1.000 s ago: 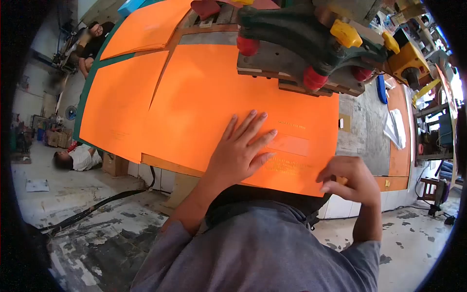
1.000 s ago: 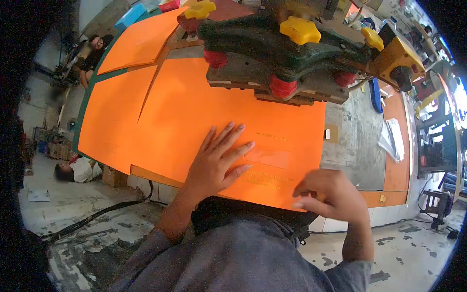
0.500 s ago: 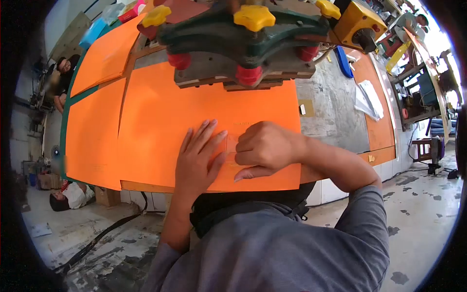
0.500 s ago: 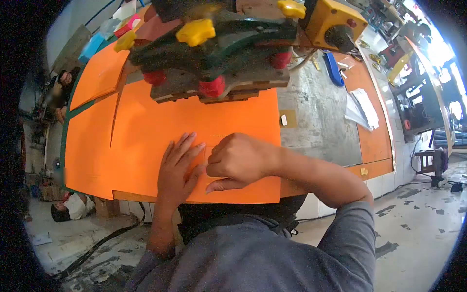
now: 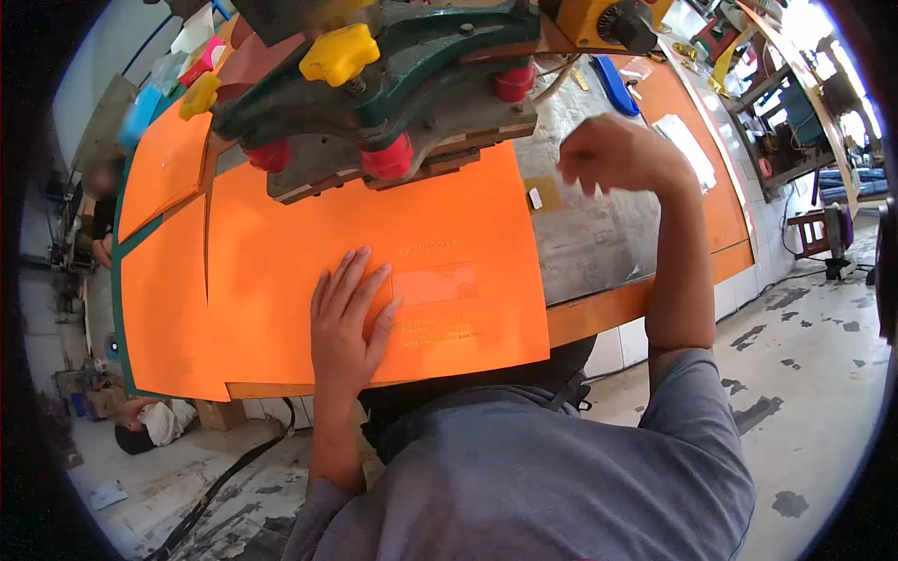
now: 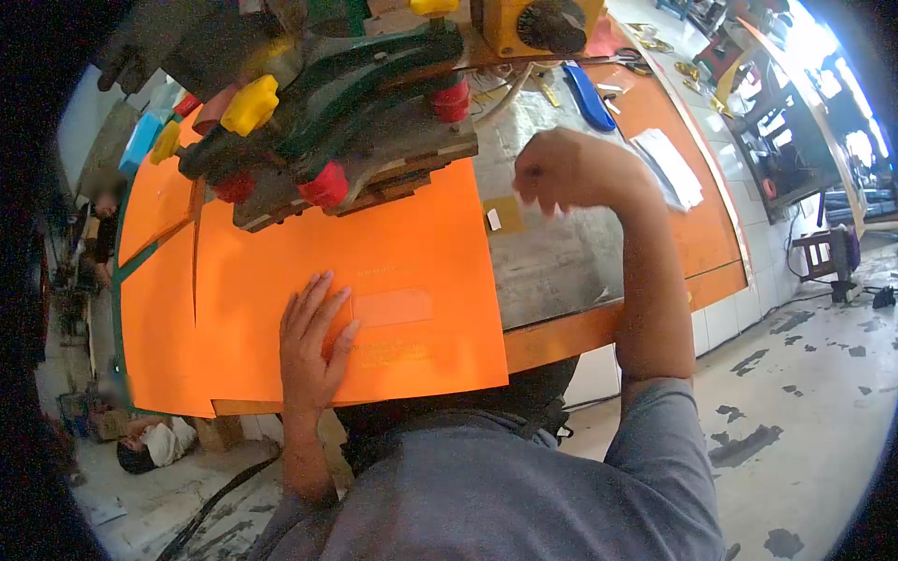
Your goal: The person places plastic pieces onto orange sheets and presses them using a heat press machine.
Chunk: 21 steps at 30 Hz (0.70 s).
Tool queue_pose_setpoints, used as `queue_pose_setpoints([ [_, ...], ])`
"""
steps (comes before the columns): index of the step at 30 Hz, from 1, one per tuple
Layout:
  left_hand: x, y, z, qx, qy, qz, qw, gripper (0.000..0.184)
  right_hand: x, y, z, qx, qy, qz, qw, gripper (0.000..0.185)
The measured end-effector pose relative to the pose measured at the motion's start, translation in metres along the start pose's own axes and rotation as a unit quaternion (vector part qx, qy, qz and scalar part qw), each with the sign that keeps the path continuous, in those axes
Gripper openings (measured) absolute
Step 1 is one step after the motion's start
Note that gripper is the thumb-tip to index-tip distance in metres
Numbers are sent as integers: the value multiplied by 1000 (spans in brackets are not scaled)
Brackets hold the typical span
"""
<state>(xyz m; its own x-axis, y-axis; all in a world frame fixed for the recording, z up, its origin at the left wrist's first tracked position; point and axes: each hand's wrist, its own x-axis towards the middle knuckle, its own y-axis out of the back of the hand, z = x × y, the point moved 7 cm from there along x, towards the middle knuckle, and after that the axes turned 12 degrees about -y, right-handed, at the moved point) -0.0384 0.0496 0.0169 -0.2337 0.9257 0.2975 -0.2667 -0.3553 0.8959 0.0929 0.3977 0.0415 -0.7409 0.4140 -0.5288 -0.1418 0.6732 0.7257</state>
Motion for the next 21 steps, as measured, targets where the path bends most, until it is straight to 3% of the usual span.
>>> queue_pose_setpoints([
  [2,-1,-1,0,0,7,-2,1000,41,20,25,11,-93,73,211,970,27],
  [3,-1,-2,0,1,7,-2,1000,41,25,24,10,-93,73,211,970,27],
  [5,-1,-1,-1,-3,10,3,1000,42,28,42,10,-45,17,373,927,28],
  [6,-2,0,-2,-3,14,6,1000,42,50,39,25,21,62,403,913,33],
  [9,-1,1,-1,-3,12,11,1000,43,75,21,32,-42,1,379,924,40],
  [21,-5,-4,4,22,-6,10,1000,49,77,13,28,-101,-11,436,894,42],
])
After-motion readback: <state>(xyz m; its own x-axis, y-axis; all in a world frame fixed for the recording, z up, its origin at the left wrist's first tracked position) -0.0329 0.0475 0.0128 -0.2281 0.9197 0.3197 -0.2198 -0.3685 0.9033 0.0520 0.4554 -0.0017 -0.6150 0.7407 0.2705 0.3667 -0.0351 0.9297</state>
